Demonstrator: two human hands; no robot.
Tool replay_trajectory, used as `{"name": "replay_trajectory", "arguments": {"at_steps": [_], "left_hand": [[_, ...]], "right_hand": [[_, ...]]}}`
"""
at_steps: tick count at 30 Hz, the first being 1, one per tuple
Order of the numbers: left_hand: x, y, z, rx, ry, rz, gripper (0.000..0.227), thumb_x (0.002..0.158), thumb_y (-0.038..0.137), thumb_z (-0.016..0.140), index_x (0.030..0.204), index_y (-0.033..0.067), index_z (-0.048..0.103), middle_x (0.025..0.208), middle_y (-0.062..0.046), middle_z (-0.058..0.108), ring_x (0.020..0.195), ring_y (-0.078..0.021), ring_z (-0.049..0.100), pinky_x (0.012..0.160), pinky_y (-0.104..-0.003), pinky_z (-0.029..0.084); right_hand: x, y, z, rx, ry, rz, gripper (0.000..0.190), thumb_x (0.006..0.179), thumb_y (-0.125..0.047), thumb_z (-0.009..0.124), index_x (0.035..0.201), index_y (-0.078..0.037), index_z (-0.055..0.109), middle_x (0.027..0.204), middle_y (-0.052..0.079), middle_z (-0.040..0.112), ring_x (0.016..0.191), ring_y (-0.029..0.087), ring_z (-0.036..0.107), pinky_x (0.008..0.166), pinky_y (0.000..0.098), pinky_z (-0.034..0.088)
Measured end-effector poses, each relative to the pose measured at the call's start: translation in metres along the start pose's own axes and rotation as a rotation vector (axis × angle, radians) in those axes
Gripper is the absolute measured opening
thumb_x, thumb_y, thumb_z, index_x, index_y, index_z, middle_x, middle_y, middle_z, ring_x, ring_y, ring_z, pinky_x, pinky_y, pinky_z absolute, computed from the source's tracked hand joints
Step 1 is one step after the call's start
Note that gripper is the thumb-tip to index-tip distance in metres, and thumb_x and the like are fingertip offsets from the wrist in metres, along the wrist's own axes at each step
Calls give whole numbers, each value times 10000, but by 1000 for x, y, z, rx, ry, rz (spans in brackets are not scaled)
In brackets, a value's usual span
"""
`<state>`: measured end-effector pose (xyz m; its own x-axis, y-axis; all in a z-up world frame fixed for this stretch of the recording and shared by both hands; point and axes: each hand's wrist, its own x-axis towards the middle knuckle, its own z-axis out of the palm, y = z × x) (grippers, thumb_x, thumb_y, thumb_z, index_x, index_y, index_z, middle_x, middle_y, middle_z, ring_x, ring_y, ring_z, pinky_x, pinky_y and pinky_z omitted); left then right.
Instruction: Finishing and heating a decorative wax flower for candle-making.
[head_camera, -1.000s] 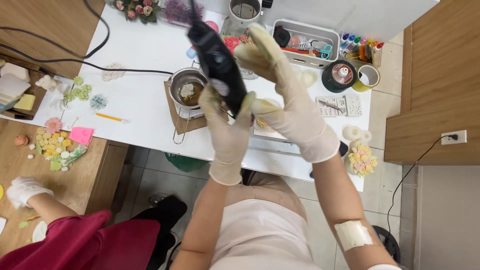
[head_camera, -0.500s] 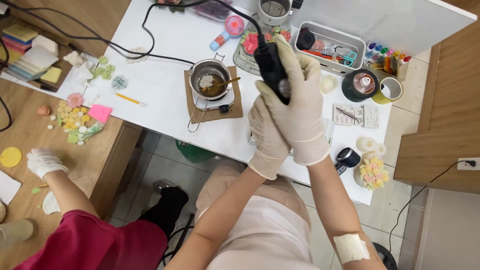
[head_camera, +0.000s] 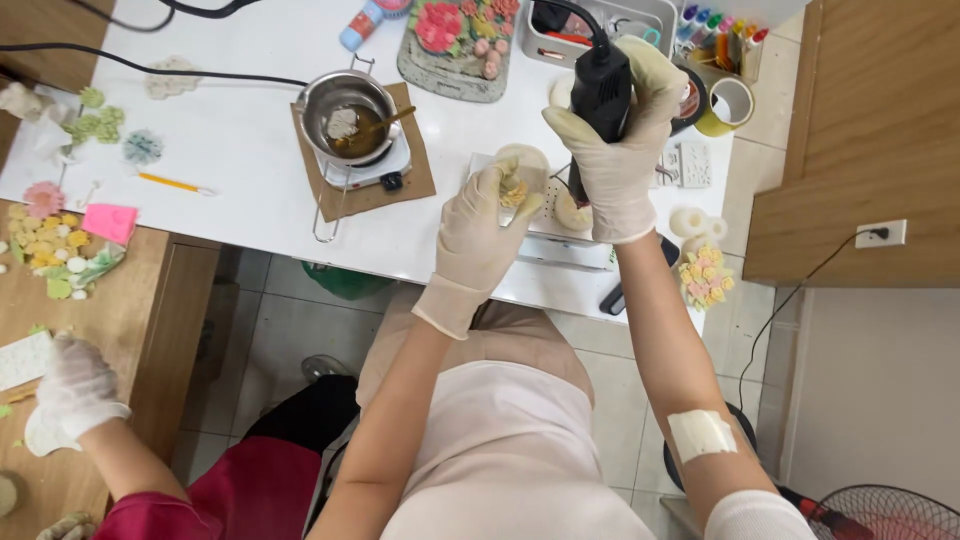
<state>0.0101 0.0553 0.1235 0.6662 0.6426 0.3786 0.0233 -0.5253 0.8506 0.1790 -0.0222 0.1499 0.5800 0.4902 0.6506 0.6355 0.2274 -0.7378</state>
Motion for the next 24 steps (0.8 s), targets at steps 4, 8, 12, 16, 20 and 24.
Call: {"name": "replay_trajectory", "arguments": {"at_steps": [4, 8, 12, 16, 20, 24], "left_hand": [[-7, -10, 1, 203, -136, -11, 386, 942, 324, 732, 1177, 41, 613, 1059, -146, 695, 974, -356, 680, 858, -481, 521], [-9, -12, 5, 214, -261, -21, 384, 951, 350, 721, 1160, 46, 616, 1078, -150, 687, 978, -353, 668, 866, -476, 522], [-17, -14, 29, 165, -228, -25, 458, 907, 356, 759, 1196, 37, 602, 1116, -154, 679, 1021, -356, 654, 871, -472, 523], [-31, -13, 58, 54, -177, 13, 608, 859, 322, 801, 1314, 21, 533, 1244, -200, 628, 1135, -385, 621, 932, -463, 527], [-41, -12, 69, 3, -257, -171, 747, 837, 293, 792, 1445, 35, 443, 1390, -218, 578, 1178, -388, 603, 903, -449, 537], [-45, -27, 79, 16, -275, -236, 708, 860, 280, 784, 1450, 75, 450, 1377, -164, 615, 1174, -339, 637, 916, -437, 551]], "right_hand": [[-3, 12, -1, 21, 24, 17, 659, 964, 12, 946, 1385, -115, 454, 1255, 4, 542, 1032, 100, 591, 902, 268, 555], [-6, 13, -2, 91, 19, 89, 588, 1022, 20, 894, 1378, -118, 448, 1169, 23, 576, 922, 86, 631, 736, 243, 575], [-8, 15, -4, 77, 14, 50, 569, 1040, 51, 854, 1376, -126, 431, 1175, 27, 559, 924, 94, 625, 727, 249, 584], [-8, 13, -8, 68, 1, 36, 546, 1062, 66, 818, 1369, -138, 415, 1149, 27, 564, 867, 98, 626, 697, 250, 592], [-8, 9, -12, 54, -37, 31, 553, 1075, 69, 811, 1376, -142, 398, 1157, 29, 564, 864, 98, 629, 694, 257, 610], [-5, 9, -13, 50, -29, 14, 561, 1074, 83, 818, 1372, -141, 399, 1142, 35, 563, 879, 104, 617, 696, 265, 604]]}}
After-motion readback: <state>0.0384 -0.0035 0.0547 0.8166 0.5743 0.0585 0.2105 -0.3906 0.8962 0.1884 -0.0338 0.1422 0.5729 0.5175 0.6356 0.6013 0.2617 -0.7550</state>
